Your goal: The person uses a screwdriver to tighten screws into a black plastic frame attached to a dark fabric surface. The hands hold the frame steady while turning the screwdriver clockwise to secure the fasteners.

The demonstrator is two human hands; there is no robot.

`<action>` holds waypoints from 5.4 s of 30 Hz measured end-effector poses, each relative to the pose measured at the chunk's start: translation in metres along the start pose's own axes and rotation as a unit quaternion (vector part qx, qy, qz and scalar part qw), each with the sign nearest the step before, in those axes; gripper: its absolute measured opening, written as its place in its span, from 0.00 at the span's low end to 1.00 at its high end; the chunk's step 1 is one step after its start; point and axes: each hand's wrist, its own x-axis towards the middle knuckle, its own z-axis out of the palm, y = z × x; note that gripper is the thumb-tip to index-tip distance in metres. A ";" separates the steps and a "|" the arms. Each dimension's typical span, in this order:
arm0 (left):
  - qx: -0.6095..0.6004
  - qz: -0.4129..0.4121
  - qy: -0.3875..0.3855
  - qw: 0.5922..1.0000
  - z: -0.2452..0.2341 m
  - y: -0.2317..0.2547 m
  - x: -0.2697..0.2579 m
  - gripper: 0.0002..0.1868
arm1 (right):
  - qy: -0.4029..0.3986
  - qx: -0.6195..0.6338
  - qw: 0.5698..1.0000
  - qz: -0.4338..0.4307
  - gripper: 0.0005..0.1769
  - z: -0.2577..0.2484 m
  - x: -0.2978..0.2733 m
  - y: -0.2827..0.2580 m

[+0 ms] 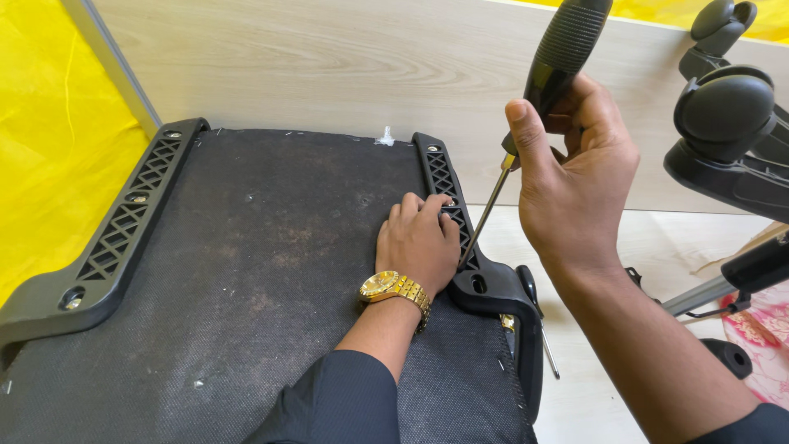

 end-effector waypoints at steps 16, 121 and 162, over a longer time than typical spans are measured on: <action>-0.002 -0.004 -0.005 1.000 -0.003 0.004 -0.001 0.18 | -0.015 0.021 0.984 0.178 0.15 -0.013 -0.007 -0.007; -0.027 -0.003 -0.005 1.000 -0.009 0.004 0.000 0.19 | -0.055 -0.145 0.979 0.129 0.16 0.017 0.017 0.040; -0.043 0.003 -0.006 0.999 -0.012 0.003 0.000 0.19 | 0.021 -0.133 0.991 0.024 0.09 0.032 0.012 0.009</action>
